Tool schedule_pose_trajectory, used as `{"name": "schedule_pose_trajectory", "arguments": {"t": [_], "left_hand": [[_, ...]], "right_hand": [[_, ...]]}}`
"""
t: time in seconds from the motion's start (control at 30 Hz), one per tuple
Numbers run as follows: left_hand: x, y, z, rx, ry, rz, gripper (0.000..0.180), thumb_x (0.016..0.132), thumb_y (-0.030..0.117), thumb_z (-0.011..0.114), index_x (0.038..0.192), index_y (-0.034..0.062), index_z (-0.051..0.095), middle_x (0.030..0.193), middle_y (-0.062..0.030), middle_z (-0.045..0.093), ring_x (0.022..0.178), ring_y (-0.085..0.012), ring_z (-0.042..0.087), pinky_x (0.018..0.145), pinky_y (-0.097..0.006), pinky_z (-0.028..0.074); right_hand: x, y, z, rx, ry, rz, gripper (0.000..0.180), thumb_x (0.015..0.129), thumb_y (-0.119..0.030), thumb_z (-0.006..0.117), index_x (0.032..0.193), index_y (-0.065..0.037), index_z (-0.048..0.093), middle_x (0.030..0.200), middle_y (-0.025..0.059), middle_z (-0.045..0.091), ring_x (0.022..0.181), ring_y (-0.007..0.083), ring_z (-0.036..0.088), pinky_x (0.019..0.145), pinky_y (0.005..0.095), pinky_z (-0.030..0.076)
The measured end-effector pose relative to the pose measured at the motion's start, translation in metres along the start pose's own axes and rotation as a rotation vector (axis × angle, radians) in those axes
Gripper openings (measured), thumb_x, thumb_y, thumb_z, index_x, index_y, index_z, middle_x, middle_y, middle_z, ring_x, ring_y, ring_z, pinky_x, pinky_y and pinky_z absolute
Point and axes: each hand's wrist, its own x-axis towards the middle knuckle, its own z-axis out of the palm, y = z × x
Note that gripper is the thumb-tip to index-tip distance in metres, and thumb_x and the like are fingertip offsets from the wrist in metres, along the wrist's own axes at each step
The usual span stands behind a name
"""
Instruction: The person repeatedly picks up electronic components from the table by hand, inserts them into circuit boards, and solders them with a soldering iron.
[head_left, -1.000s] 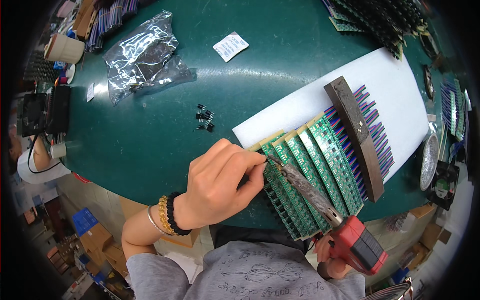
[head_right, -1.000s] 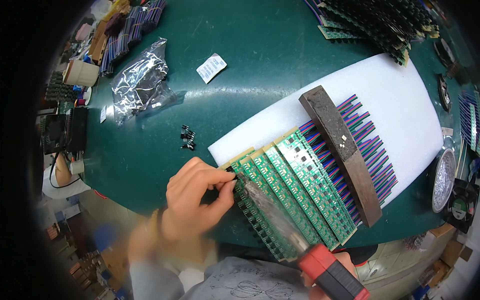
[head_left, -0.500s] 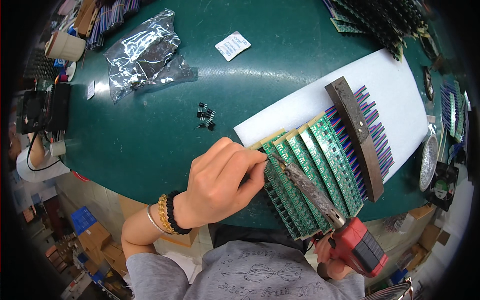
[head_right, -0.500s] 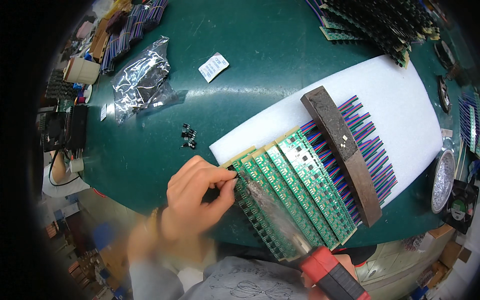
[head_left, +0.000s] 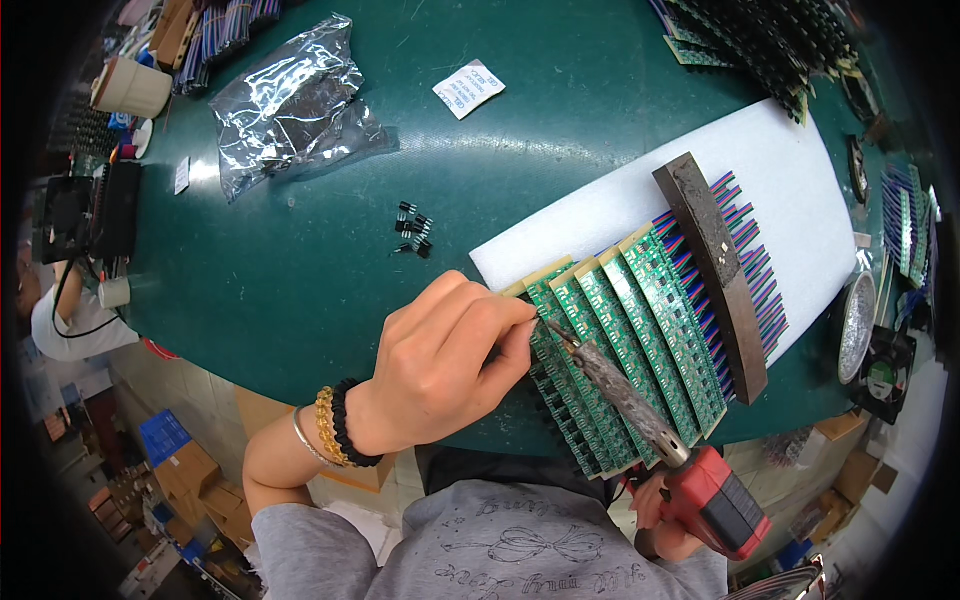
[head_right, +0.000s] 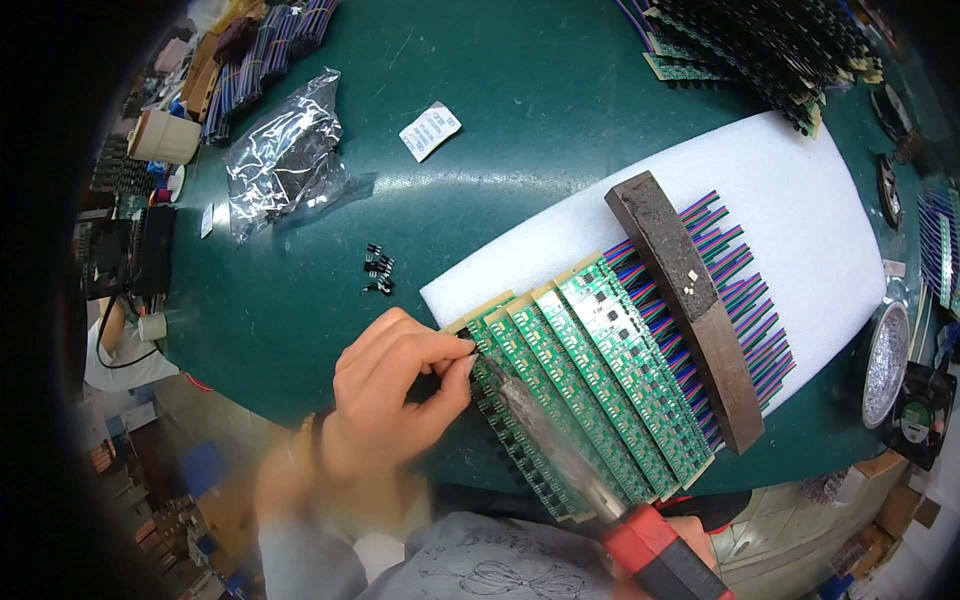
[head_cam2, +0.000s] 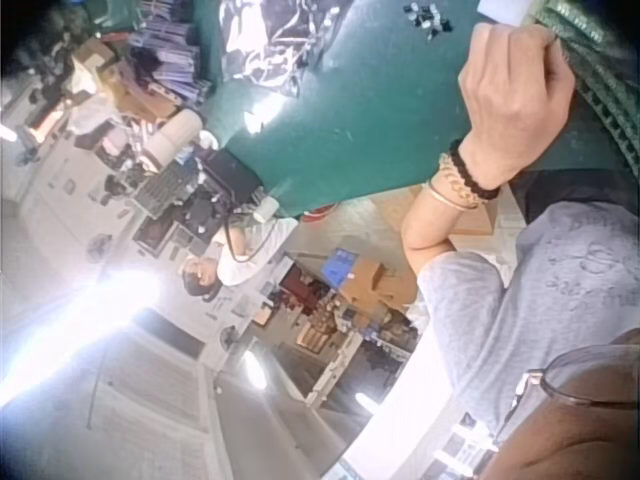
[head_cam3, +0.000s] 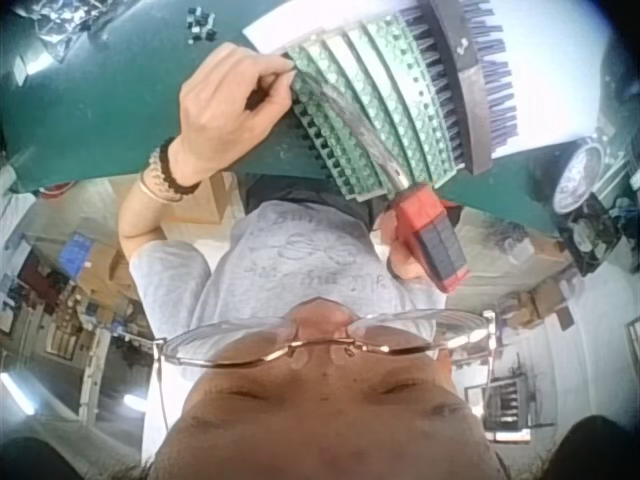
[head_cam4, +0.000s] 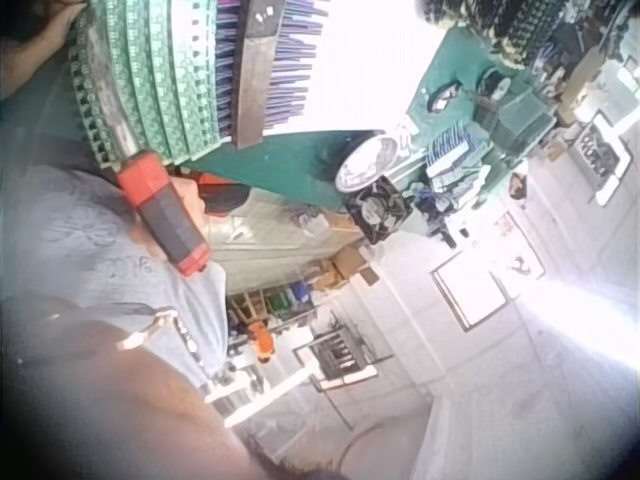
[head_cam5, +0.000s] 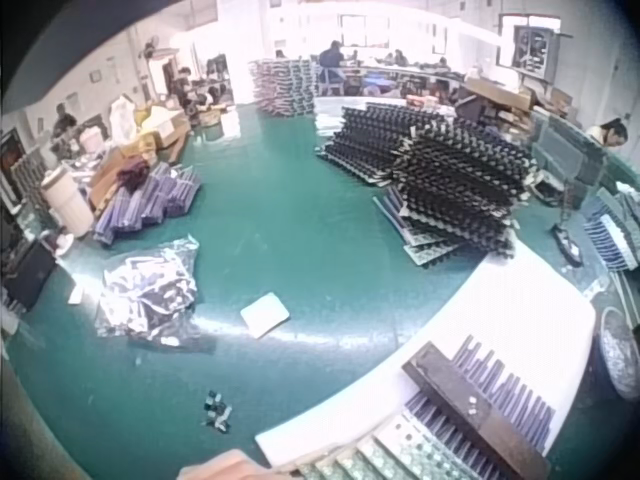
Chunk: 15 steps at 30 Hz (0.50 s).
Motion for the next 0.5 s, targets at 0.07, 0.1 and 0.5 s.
{"name": "schedule_pose_trajectory", "arguments": {"t": [0.07, 0.1, 0.5], "left_hand": [[0.000, 0.000, 0.000, 0.000, -0.006, -0.004, 0.023, 0.075, -0.009, 0.077, 0.092, 0.0004, 0.066, 0.075, -0.0068, 0.060, 0.061, -0.0222, 0.056, 0.052, -0.033, 0.046], [0.000, 0.000, 0.000, 0.002, -0.010, -0.007, 0.023, 0.075, -0.009, 0.077, 0.092, 0.0004, 0.066, 0.075, -0.0068, 0.059, 0.061, -0.0222, 0.056, 0.052, -0.033, 0.046], [0.001, 0.000, 0.000, -0.028, -0.001, -0.007, 0.020, 0.077, -0.006, 0.077, 0.092, 0.0012, 0.066, 0.074, -0.0067, 0.059, 0.063, -0.0234, 0.058, 0.055, -0.034, 0.047]], "right_hand": [[-0.001, -0.001, 0.002, 0.084, 0.081, 0.014, 0.075, 0.101, -0.057, 0.062, 0.124, 0.013, 0.049, 0.056, 0.0032, 0.053, 0.043, 0.0147, 0.051, 0.047, 0.0316, 0.050], [-0.001, 0.000, 0.003, 0.098, 0.077, 0.008, 0.077, 0.101, -0.057, 0.061, 0.129, 0.013, 0.048, 0.055, 0.0030, 0.053, 0.042, 0.0144, 0.050, 0.047, 0.0314, 0.049], [0.023, 0.008, 0.008, 0.070, -0.091, -0.179, 0.082, 0.097, -0.061, 0.064, 0.134, 0.011, 0.048, 0.054, 0.0021, 0.051, 0.041, 0.0145, 0.049, 0.043, 0.0310, 0.045]]}}
